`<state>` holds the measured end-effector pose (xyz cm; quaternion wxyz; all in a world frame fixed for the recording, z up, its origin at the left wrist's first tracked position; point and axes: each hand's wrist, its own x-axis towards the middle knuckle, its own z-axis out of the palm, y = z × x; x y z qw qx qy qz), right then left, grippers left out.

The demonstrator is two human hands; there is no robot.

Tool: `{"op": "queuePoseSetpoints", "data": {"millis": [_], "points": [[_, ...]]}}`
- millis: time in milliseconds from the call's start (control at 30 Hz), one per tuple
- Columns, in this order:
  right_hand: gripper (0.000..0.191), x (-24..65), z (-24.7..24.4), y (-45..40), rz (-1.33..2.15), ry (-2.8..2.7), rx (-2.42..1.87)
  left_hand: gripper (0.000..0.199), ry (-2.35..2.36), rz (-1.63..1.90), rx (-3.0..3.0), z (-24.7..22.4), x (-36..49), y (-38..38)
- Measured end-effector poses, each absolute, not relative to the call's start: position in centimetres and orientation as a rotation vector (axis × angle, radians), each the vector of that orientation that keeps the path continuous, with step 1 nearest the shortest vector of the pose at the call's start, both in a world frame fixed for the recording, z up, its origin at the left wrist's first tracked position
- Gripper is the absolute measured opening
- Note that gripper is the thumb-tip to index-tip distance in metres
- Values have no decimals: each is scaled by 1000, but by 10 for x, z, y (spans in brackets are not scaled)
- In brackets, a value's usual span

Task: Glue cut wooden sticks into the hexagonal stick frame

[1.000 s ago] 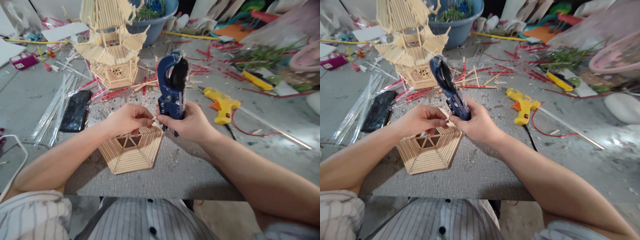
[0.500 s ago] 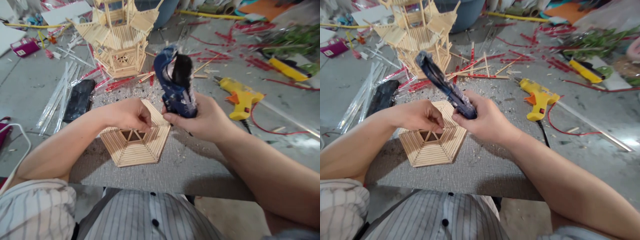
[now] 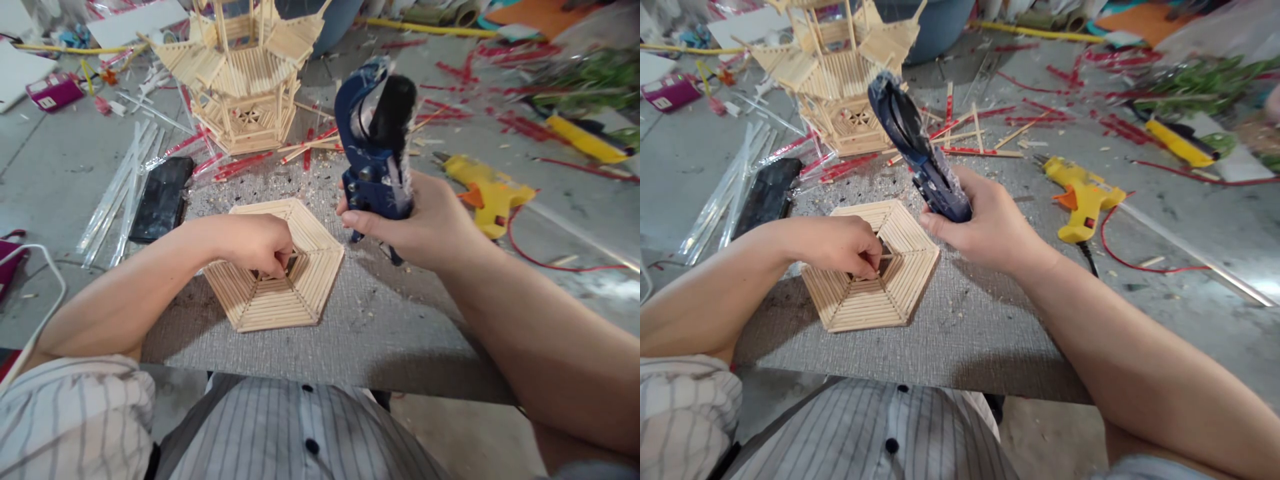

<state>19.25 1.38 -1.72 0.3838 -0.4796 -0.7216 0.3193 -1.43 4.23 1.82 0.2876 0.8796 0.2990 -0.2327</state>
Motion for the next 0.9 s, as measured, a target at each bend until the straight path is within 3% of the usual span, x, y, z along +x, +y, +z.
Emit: {"op": "queuePoseSetpoints", "data": {"millis": [900], "points": [[18, 190, -12, 14, 814, -1851, -1232, 14, 777, -657, 2439, 20, -11, 37]]}}
